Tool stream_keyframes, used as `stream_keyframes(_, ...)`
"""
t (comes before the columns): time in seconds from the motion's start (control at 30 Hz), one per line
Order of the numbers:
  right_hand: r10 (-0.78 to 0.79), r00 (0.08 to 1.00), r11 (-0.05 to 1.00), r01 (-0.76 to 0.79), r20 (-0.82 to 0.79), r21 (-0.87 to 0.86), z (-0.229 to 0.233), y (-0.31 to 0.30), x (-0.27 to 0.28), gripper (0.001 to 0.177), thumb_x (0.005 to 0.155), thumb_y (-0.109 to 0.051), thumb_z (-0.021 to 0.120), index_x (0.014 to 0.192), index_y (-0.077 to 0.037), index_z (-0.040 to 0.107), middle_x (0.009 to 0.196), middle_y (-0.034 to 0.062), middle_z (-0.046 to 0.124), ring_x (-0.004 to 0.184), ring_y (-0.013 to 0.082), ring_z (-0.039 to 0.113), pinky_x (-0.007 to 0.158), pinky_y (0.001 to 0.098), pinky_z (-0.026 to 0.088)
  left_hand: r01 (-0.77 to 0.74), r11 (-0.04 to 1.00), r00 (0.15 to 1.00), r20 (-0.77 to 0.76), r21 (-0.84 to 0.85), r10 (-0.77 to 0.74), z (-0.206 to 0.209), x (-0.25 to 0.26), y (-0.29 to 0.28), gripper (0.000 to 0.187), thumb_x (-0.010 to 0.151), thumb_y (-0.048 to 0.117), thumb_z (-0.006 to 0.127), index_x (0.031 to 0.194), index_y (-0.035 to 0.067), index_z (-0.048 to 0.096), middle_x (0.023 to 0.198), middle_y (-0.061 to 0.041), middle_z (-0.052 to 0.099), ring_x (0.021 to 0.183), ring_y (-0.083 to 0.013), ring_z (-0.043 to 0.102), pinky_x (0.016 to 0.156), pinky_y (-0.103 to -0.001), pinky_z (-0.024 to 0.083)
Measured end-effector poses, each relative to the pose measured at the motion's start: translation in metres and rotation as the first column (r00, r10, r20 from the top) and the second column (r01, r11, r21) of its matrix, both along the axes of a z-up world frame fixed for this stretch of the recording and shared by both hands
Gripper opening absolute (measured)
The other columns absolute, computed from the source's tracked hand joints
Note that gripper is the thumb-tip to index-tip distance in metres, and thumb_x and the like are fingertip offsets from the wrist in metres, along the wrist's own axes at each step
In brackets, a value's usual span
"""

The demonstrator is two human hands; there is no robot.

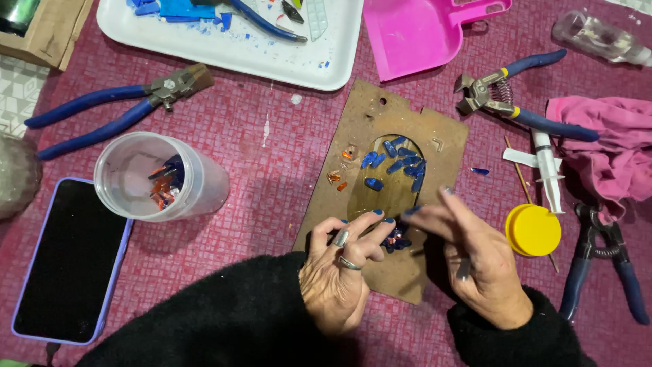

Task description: Assembling a mosaic art piece by gluing blue and orange glass shards onto a board.

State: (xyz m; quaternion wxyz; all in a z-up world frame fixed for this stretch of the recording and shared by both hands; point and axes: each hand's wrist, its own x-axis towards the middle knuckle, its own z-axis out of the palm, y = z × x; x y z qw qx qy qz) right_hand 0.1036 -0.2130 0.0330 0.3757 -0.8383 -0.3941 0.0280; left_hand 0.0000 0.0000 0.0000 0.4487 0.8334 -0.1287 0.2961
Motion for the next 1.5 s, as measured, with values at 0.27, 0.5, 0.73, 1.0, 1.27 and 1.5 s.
stream_keyframes(0.27,-0.130,0.992,0.975,0.129,0.010,-0.181,0.022,0.012,-0.004,0.083,0.070,0.012,0.053,0.151,-0.001,0.039,0.119,0.0094,0.076,0.085,0.0263,0.067,0.077,0.0339,0.055,0.106,0.994,0.994,-0.042,0.029,-0.104,0.007,0.002,0.012,0.074,0.063,-0.009,0.061,0.135,-0.013,0.043,0.134,-0.023,0.065,0.125,-0.0384,0.066,0.102,-0.057,0.044)
stream_keyframes(0.5,-0.038,0.991,0.995,0.026,-0.127,-0.095,0.023,0.012,-0.005,0.080,0.076,0.007,0.052,0.154,0.001,0.034,0.128,0.0153,0.071,0.111,0.0283,0.069,0.101,0.0367,0.049,0.181,0.983,0.980,-0.086,0.035,-0.178,-0.005,-0.001,0.013,0.079,0.063,-0.008,0.060,0.139,-0.012,0.042,0.144,-0.023,0.059,0.125,-0.0356,0.065,0.104,-0.058,0.041)
stream_keyframes(0.73,-0.049,0.920,0.995,0.077,-0.389,0.057,0.008,0.002,-0.009,0.077,0.082,0.006,0.050,0.157,-0.001,0.034,0.128,0.0134,0.071,0.104,0.0174,0.064,0.097,0.0309,0.049,0.202,0.979,0.976,-0.092,0.036,-0.198,-0.002,0.000,0.015,0.082,0.061,-0.007,0.059,0.141,-0.012,0.040,0.142,-0.023,0.059,0.128,-0.0385,0.062,0.104,-0.059,0.041)
stream_keyframes(1.0,-0.098,0.911,0.985,0.145,-0.402,0.089,0.007,0.007,-0.011,0.062,0.088,0.006,0.065,0.148,-0.001,0.048,0.122,0.0101,0.070,0.102,0.0122,0.066,0.088,0.0258,0.056,0.179,0.983,0.977,-0.125,0.035,-0.174,-0.001,-0.001,0.012,0.084,0.061,-0.007,0.060,0.143,-0.011,0.041,0.141,-0.020,0.061,0.126,-0.0349,0.065,0.106,-0.059,0.041)
stream_keyframes(1.27,-0.128,0.915,0.984,0.165,-0.383,0.067,0.004,0.005,-0.012,0.053,0.088,0.004,0.068,0.140,0.000,0.056,0.114,0.0086,0.075,0.099,0.0132,0.070,0.087,0.0266,0.057,0.223,0.973,0.972,-0.083,0.056,-0.218,-0.009,0.000,0.014,0.084,0.060,-0.008,0.059,0.140,-0.014,0.033,0.144,-0.027,0.056,0.132,-0.0429,0.060,0.104,-0.061,0.039)
stream_keyframes(1.5,-0.166,0.979,0.986,0.168,-0.119,0.007,0.007,0.005,-0.007,0.047,0.091,0.006,0.064,0.137,-0.004,0.059,0.114,0.0099,0.075,0.100,0.0161,0.072,0.086,0.0285,0.057,0.272,0.961,0.957,-0.117,0.043,-0.266,-0.004,0.003,0.019,0.084,0.065,-0.008,0.062,0.144,-0.010,0.032,0.150,-0.026,0.050,0.134,-0.0430,0.057,0.108,-0.063,0.035)
